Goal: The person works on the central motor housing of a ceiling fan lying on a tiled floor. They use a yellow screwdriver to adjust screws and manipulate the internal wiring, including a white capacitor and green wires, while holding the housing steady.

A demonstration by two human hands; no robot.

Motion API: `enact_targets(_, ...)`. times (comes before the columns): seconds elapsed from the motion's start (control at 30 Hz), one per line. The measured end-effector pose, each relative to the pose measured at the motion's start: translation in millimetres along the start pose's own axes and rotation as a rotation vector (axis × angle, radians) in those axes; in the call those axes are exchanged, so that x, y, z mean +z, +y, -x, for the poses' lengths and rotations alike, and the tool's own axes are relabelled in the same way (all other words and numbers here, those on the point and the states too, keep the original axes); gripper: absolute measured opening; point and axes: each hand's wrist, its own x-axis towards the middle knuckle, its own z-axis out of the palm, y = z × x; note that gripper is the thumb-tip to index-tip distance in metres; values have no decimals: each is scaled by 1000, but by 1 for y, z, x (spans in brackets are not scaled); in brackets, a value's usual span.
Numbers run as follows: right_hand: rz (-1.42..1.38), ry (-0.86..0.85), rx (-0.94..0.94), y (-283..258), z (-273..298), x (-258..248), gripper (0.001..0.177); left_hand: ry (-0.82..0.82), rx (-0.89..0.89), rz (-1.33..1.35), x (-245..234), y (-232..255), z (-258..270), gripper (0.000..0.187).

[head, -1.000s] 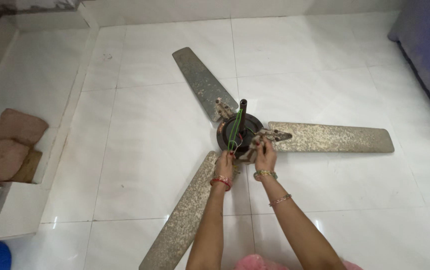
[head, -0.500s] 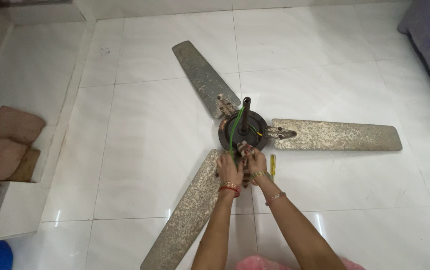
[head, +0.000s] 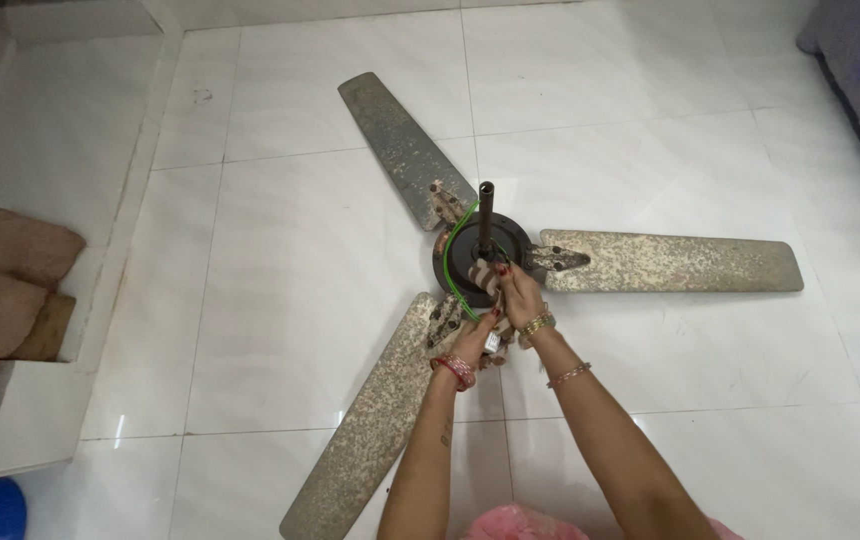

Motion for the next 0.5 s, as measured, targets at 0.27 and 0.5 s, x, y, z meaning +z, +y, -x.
enact_targets(0.27, 578, 59, -261, -44, 9, -39, 35, -262, 51, 40, 12, 17, 30, 40)
enact_targets(0.5, 321, 467, 298, -25, 13, -65, 59, -152, 182, 325, 2, 19, 28, 20)
